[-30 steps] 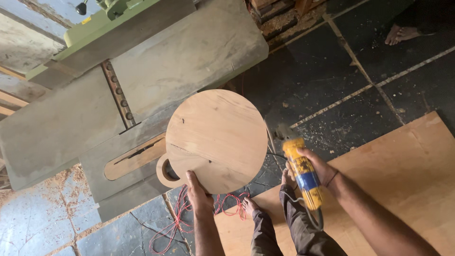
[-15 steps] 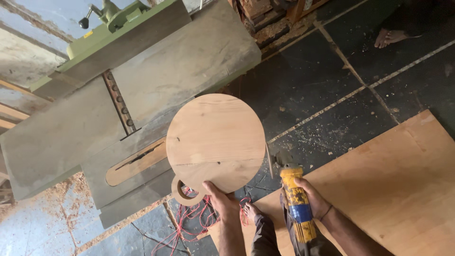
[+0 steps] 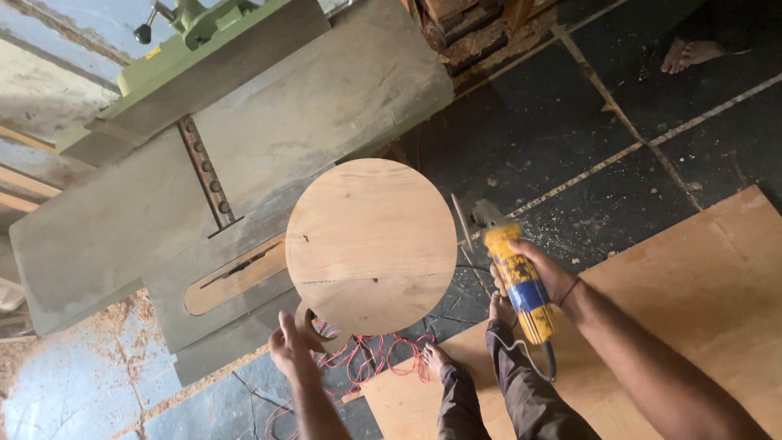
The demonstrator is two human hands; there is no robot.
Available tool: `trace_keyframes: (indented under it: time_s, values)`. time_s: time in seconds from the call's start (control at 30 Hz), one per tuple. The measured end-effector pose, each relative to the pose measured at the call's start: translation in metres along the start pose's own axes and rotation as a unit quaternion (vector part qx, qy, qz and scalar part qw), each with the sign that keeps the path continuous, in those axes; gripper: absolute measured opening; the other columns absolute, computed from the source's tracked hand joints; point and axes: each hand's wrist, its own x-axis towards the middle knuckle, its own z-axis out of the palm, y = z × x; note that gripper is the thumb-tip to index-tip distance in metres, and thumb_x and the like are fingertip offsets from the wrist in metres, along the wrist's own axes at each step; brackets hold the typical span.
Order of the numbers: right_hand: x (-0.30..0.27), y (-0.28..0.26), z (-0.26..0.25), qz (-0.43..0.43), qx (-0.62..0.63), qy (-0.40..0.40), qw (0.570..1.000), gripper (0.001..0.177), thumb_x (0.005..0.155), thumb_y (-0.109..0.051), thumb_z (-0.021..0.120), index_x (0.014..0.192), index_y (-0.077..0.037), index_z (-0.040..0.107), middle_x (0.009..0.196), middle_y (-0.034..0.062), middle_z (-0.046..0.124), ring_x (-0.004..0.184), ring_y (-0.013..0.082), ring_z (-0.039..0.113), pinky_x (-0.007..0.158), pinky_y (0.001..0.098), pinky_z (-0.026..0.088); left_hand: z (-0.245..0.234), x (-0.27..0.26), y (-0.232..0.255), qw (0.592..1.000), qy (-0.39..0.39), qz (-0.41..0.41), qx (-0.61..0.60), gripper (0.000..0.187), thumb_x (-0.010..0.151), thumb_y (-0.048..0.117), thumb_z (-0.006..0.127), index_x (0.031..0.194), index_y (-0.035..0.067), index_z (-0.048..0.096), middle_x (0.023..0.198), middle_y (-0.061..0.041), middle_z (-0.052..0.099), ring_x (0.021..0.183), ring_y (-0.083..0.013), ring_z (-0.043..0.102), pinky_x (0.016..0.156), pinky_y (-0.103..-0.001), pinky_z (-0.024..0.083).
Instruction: The person sands a circular wooden board and a wooden block using an angle grinder. They move the grinder along the edges and over the flat surfaces of the board while it rests on the floor, and then sand the sides of the smaller block.
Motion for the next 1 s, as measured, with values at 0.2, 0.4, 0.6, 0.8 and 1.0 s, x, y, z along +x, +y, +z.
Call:
trace_keyframes:
  time_s: [0.2,0.4,0.6,0.8,1.0]
  values:
    - [0.006,-0.001,-0.001,0.026,0.014,-0.002,1.000,0.061,0.087,-0.050,0.067,0.123,-0.001,0.056,0.089,0.0147,0.070,0.069,0.0238,0.072,0.064,0.0384,0.063,0.006,0.014,0.015,0.988,0.025,-0.036,0.150,0.065,0.089,0.054,0.072,0.105,-0.007,0.057,0.077,-0.013,0.066,0.055,-0.0142,0.062,0.044,-0.031,0.050]
    - [-0.013,0.041,0.003,0.004,0.045,-0.003,0.999,0.062,0.087,-0.048,0.068,0.123,0.000,0.054,0.090,0.0141,0.068,0.073,0.0236,0.072,0.069,0.0392,0.064,0.030,-0.016,0.018,0.998,0.020,-0.018,0.059,0.069,0.094,0.052,0.070,0.110,-0.011,0.046,0.075,-0.015,0.062,0.052,-0.0167,0.053,0.041,-0.032,0.041]
    - [-0.031,0.088,0.018,0.010,0.102,0.024,0.994,0.061,0.083,-0.049,0.068,0.120,-0.002,0.055,0.088,0.0126,0.068,0.070,0.0235,0.071,0.065,0.0411,0.064,0.031,-0.036,0.018,0.998,0.034,-0.042,0.035,0.066,0.092,0.054,0.066,0.115,-0.005,0.047,0.074,-0.012,0.060,0.048,-0.0167,0.052,0.038,-0.030,0.040]
    - [-0.047,0.123,0.034,0.007,0.122,0.041,0.992,0.058,0.086,-0.045,0.068,0.122,-0.002,0.055,0.087,0.0151,0.067,0.069,0.0250,0.071,0.063,0.0396,0.062,0.037,-0.064,-0.011,0.994,0.087,-0.067,-0.001,0.065,0.094,0.054,0.063,0.115,-0.006,0.046,0.071,-0.012,0.058,0.048,-0.0168,0.053,0.037,-0.029,0.036]
    - [-0.045,0.096,0.030,0.020,0.117,0.035,0.992,0.056,0.083,-0.046,0.069,0.118,-0.004,0.057,0.087,0.0131,0.068,0.067,0.0235,0.071,0.064,0.0424,0.064,0.023,-0.060,-0.023,0.994,0.006,-0.096,-0.054,0.066,0.098,0.061,0.056,0.102,-0.005,0.060,0.069,-0.015,0.061,0.043,-0.0156,0.040,0.042,-0.031,0.042]
